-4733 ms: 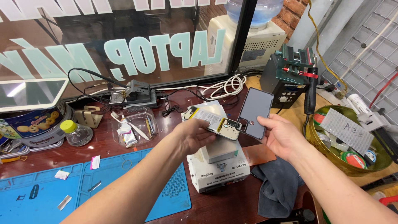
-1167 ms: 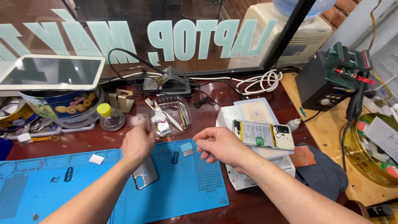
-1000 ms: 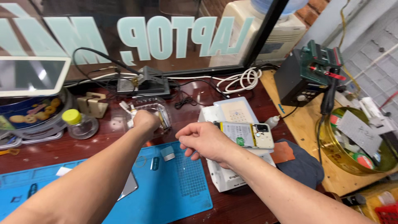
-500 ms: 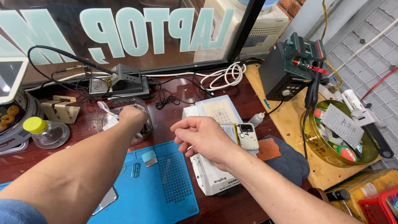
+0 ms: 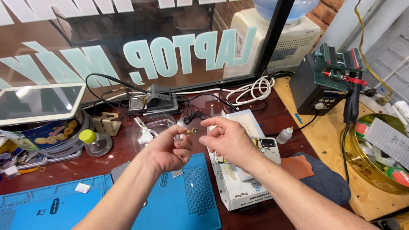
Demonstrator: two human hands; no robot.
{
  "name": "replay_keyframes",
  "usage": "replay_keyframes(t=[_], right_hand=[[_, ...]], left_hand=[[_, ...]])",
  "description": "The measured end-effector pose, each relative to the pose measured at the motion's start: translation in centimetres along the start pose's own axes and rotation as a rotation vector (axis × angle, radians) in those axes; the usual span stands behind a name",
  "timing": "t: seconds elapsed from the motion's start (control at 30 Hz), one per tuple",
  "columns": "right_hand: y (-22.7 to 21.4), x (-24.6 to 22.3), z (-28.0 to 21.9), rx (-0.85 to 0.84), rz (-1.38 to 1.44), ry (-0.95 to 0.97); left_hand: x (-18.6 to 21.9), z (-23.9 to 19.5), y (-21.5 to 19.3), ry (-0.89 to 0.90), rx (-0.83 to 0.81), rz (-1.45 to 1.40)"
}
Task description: The person removes the back cover of a light blue smartphone using an orange plastic pry tool, then uses a small screwdriver to unscrew internal components near the camera module. The back cover is set aside, and the internal chassis is manipulated on the workbench.
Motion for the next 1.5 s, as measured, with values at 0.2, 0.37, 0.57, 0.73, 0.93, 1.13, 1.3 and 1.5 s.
replay_keyframes(t=[0.2,0.37,0.57,0.73,0.93,1.13,1.3,1.5], right_hand=[[-0.2,-0.9,-1.4,0.017,0.087,-0.216],[-1.8,0.4,-2.4,0.131,0.005,-0.154],[-11.1,3.5,-3.8,0.470,0.397,-0.084],[-15.8,5.9,-6.9,0.586,0.508,0.038],[-15.2,7.8,-9.5,0.664,0.543,0.161],[-13.5,8.6,-9.5,0.598,0.617,0.156],[-14.0,8.2,-8.1,0.526,0.617,0.141],[-15.3,8.5,-5.6,0.332,0.708,0.113]], left_hand=[[-5.9,-0.7,4.1,0.044,-0.126,0.002],[-7.8,-1.5,5.3,0.070,-0.088,0.147],[-8.0,-3.2,8.2,0.907,0.250,1.389],[-9.3,-3.3,11.4,1.038,0.192,1.925],[-10.7,-2.0,12.8,1.062,0.004,2.264],[-12.1,-0.2,12.7,0.897,-0.019,2.620],[-12.0,1.1,12.8,0.850,0.051,2.630],[-11.4,0.9,12.9,0.791,0.164,2.597]])
Point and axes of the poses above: each hand's wrist, its own z-axis towards the middle knuckle, its own y-axis out of the palm, x = y × z, the point moved 4 cm from there along z, towards the middle knuckle, and after that the axes turned 5 degrees about -x, right-handed, at the moved point
